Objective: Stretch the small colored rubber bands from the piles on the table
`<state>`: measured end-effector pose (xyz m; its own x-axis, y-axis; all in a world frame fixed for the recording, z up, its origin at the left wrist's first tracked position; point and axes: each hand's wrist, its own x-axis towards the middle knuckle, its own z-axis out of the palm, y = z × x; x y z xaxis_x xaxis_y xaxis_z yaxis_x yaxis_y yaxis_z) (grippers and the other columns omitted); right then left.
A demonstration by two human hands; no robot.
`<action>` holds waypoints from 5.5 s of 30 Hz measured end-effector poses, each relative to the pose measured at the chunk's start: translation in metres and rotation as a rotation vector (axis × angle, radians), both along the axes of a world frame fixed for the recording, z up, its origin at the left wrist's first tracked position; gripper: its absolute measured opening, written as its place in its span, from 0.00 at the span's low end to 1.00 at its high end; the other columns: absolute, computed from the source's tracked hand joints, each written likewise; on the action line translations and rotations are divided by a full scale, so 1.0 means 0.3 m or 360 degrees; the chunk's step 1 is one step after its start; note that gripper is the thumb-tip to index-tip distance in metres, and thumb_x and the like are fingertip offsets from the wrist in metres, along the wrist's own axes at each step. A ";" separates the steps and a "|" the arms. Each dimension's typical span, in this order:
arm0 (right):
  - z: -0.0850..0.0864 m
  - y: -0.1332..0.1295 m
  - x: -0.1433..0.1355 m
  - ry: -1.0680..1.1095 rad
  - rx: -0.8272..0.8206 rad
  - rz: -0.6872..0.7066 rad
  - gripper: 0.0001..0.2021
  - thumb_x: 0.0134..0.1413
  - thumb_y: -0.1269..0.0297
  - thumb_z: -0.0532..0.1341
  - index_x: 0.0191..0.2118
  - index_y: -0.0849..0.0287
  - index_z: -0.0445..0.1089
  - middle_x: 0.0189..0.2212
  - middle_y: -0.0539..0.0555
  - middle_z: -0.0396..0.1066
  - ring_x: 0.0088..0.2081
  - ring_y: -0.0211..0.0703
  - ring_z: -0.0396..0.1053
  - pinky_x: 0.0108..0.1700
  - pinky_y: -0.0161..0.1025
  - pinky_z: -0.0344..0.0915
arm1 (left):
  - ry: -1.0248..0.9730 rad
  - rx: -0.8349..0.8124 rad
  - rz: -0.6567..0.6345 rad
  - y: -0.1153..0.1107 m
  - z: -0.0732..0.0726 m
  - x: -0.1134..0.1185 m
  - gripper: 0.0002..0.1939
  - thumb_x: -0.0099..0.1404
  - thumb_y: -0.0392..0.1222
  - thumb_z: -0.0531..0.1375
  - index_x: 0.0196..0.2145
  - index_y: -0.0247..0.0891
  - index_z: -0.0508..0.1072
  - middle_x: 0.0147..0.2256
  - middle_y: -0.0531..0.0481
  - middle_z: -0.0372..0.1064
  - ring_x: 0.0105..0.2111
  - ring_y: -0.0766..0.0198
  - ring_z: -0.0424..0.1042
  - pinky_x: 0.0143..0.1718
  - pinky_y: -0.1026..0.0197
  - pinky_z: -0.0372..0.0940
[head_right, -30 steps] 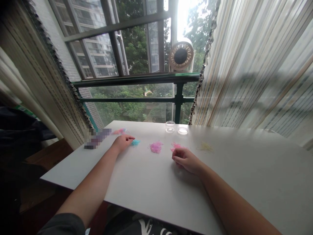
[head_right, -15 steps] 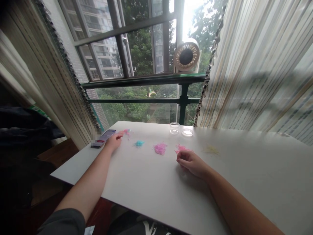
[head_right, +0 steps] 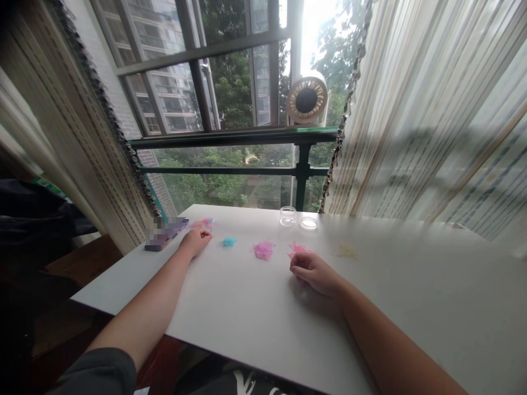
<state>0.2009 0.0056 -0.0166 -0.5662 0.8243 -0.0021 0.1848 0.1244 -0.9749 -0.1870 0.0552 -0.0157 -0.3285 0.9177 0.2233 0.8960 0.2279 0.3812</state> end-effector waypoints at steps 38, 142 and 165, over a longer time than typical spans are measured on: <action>0.007 0.013 -0.005 0.0033 0.0135 -0.0012 0.09 0.45 0.63 0.61 0.31 0.61 0.62 0.18 0.44 0.60 0.17 0.30 0.60 0.18 0.28 0.58 | -0.0662 0.0183 -0.1467 -0.174 0.046 0.642 0.08 0.57 0.41 0.55 0.31 0.37 0.71 0.28 0.51 0.71 0.28 0.68 0.68 0.29 0.66 0.61; 0.013 -0.009 -0.017 -0.0006 0.0261 -0.0040 0.05 0.48 0.66 0.58 0.26 0.61 0.60 0.15 0.43 0.58 0.16 0.30 0.57 0.17 0.28 0.54 | -0.0677 0.0056 -0.1443 -0.193 0.049 0.664 0.10 0.57 0.42 0.54 0.27 0.35 0.72 0.25 0.52 0.69 0.24 0.69 0.64 0.27 0.66 0.58; 0.007 -0.004 -0.020 -0.0024 0.0220 -0.0039 0.08 0.50 0.61 0.57 0.25 0.60 0.62 0.13 0.43 0.58 0.15 0.30 0.55 0.17 0.29 0.51 | -0.0776 0.0064 -0.1515 -0.204 0.047 0.666 0.10 0.56 0.43 0.57 0.32 0.35 0.72 0.29 0.50 0.71 0.27 0.68 0.67 0.27 0.67 0.59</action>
<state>0.1949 0.0043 -0.0146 -0.5464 0.8311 0.1040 0.2041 0.2525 -0.9458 0.0127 -0.0060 -0.0018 0.4567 0.8386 0.2970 0.4474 -0.5050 0.7380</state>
